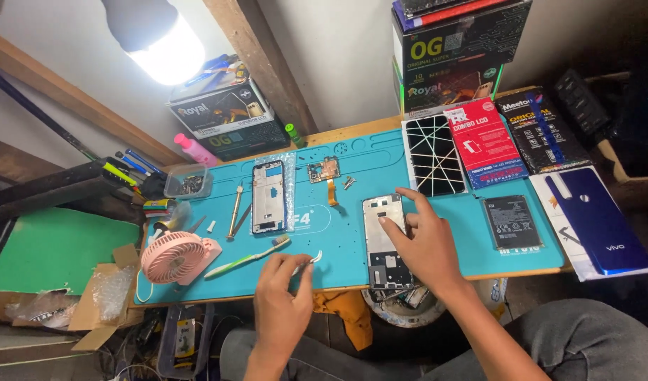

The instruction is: Cleaning and preparing the internal chassis of a mobile phone for repair using a brush

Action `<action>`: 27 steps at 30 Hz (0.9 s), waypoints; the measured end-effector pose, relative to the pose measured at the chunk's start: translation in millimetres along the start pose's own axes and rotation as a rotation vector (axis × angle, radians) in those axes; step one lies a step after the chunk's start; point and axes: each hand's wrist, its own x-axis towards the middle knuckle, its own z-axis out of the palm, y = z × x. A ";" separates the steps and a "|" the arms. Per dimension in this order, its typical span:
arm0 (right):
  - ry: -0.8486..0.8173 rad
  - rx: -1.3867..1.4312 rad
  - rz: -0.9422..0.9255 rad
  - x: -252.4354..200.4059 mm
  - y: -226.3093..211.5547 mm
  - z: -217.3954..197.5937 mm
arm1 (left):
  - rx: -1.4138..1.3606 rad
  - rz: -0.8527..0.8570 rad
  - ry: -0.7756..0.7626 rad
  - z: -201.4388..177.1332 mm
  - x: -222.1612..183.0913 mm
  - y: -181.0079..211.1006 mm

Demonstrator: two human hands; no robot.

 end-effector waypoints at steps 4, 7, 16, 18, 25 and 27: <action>0.022 0.007 0.007 -3.9 -8.4 0.0 | 0.108 0.122 0.114 -8.0 11.1 -29.5; 0.044 0.036 0.050 -5.0 -11.5 1.1 | 0.181 0.184 0.163 -11.1 18.6 -41.5; 0.101 0.169 0.239 -14.3 -29.8 4.9 | 0.320 0.062 0.297 -33.5 9.9 -112.3; 0.166 0.140 0.306 -9.8 -25.4 8.6 | 0.325 0.121 0.380 -27.8 14.9 -129.5; 0.186 0.281 0.253 -11.9 -26.1 11.5 | 0.301 0.233 0.417 -23.3 29.9 -134.5; 0.151 0.263 0.289 -8.5 -19.1 12.4 | 0.204 0.092 0.491 -12.7 26.3 -128.9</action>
